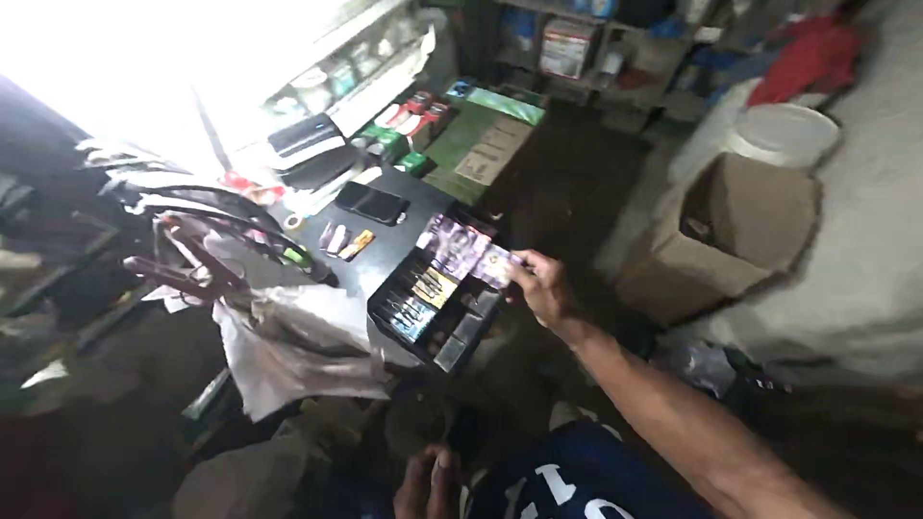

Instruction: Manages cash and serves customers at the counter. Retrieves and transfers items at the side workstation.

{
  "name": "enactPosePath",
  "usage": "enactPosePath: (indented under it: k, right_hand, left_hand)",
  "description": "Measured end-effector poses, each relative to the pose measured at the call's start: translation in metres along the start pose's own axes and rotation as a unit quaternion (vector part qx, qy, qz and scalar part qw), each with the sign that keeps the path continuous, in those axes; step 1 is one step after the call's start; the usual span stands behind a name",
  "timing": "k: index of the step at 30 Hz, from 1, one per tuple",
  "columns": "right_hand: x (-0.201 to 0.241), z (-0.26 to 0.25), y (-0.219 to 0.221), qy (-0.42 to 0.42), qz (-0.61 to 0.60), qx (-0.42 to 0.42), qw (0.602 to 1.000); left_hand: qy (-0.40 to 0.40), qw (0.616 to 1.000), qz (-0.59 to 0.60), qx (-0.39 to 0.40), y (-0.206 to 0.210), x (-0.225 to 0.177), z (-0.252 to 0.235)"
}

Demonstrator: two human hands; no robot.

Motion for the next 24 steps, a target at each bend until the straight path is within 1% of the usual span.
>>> enactPosePath:
  k: [2,4,5,6,8,11,12,14,15,16,18,20,22,24]
  right_hand:
    - [0.004,-0.057,0.034,-0.020,-0.005,0.073,0.997]
    - [0.008,-0.109,0.069,-0.002,-0.021,0.182,0.983]
    - [0.016,-0.128,0.080,0.001,0.011,0.244,0.970]
    - [0.022,-0.144,0.086,-0.016,0.062,0.294,0.953]
    - [0.025,-0.169,0.077,-0.075,0.163,0.348,0.920]
    - [0.018,-0.185,0.035,-0.167,0.238,0.412,0.864]
    - [0.012,-0.185,0.022,-0.189,0.265,0.443,0.835]
    - [-0.006,-0.178,0.001,-0.191,0.341,0.504,0.770]
    - [-0.014,-0.176,-0.005,-0.182,0.389,0.522,0.737]
    - [-0.021,-0.175,-0.010,-0.185,0.434,0.524,0.710]
    - [-0.033,-0.176,-0.014,-0.221,0.502,0.506,0.665]
    - [-0.043,-0.173,-0.013,-0.244,0.555,0.508,0.612]
    - [-0.052,-0.167,-0.009,-0.249,0.598,0.519,0.558]
    - [-0.053,-0.160,-0.007,-0.232,0.623,0.532,0.524]
  left_hand:
    - [0.009,0.999,0.006,-0.048,0.028,0.006,-0.006]
    - [0.010,0.996,0.009,-0.093,0.059,0.001,-0.017]
    - [0.011,0.994,0.011,-0.110,0.074,-0.003,-0.024]
    - [0.014,0.993,0.009,-0.118,0.088,-0.005,-0.031]
    - [0.005,0.993,0.006,-0.118,0.113,-0.004,-0.039]
    - [-0.032,0.992,0.007,-0.121,0.140,-0.002,-0.042]
    - [-0.045,0.992,0.003,-0.121,0.146,0.002,-0.043]
    - [-0.069,0.990,-0.012,-0.125,0.157,0.013,-0.042]
    - [-0.080,0.988,-0.016,-0.130,0.162,0.017,-0.040]
    - [-0.089,0.986,-0.018,-0.138,0.167,0.019,-0.040]
    - [-0.100,0.982,-0.010,-0.158,0.176,0.021,-0.041]
    - [-0.114,0.978,0.005,-0.173,0.182,0.025,-0.046]
    - [-0.141,0.976,0.009,-0.165,0.188,0.031,-0.059]
    - [-0.168,0.976,0.000,-0.136,0.192,0.037,-0.077]
Point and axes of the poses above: each hand's wrist, its own z-axis away from the middle knuckle, its own y-axis out of the palm, x = y × z, the point moved 3 cm from there along -z, towards the middle knuckle, and after that the axes turned 1 degree about -y, right-handed, at the moved point
